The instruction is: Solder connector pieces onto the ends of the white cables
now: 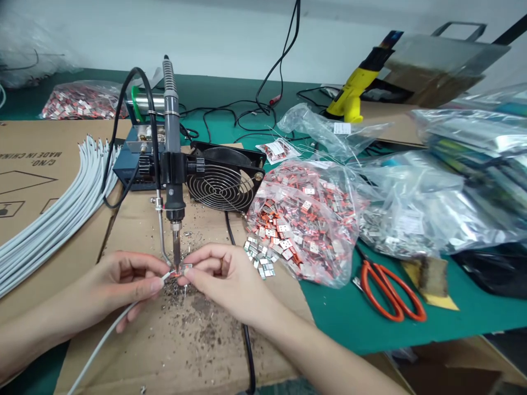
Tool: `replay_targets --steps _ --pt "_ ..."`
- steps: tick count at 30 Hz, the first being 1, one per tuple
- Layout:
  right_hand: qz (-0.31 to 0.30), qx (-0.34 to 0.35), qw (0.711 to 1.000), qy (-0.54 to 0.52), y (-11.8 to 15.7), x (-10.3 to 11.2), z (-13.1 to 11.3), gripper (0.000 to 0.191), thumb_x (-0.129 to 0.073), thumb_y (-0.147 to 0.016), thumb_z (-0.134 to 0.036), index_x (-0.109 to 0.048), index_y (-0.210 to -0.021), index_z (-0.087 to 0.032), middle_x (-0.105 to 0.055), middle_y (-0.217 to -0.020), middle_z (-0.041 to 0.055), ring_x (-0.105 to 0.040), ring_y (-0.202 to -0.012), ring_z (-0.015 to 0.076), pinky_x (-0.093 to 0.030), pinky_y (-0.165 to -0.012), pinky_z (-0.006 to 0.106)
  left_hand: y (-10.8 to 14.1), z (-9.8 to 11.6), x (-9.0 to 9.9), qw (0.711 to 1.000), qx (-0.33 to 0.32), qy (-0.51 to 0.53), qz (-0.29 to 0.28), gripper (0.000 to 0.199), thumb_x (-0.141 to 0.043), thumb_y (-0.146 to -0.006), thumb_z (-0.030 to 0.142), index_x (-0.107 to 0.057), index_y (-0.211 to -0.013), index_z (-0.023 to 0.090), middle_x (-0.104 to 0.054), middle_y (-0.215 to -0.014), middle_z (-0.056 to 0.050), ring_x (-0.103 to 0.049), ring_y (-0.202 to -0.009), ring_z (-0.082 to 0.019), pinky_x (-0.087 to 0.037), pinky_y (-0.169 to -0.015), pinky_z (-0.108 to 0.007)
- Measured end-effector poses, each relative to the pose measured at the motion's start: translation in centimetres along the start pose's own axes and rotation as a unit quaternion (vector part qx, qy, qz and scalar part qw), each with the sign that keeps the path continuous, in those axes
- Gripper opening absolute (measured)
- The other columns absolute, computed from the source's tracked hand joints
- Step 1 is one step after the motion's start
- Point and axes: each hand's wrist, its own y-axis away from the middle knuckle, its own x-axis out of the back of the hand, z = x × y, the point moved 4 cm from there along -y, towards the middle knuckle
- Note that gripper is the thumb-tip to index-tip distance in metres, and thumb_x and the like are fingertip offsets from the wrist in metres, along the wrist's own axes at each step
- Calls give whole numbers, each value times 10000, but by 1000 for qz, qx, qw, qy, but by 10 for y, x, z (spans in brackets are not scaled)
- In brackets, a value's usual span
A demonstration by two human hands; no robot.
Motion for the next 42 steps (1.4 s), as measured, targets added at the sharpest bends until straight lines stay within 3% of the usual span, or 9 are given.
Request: replay_targets --steps 20,32,42 --pt "-6 11 1000 13 2 3 -2 161 -715 -699 -241 -624 -785 -141 -703 -706 46 -569 -527 77 -341 -452 174 1 4 -1 1000 11 10 -3 321 -695 -726 367 -563 -875 115 -470 -489 71 -435 -402 -43 -411 -373 -120" --pt "24 18 999 33 -3 0 2 148 -698 -657 -228 -612 -739 -140 -656 -609 20 -426 -406 44 -276 -384 179 0 2 1 998 16 -55 30 299 -647 -750 350 -567 -911 110 -445 -481 76 -412 -399 -48 -411 -378 -139" --pt "24 27 998 46 -2 0 -2 117 -701 -638 -171 -650 -739 -144 -665 -619 23 -536 -489 72 -345 -422 170 1 7 4 987 11 -159 24 372 -563 -815 415 -637 -964 83 -389 -480 59 -327 -406 -41 -263 -371 -136"
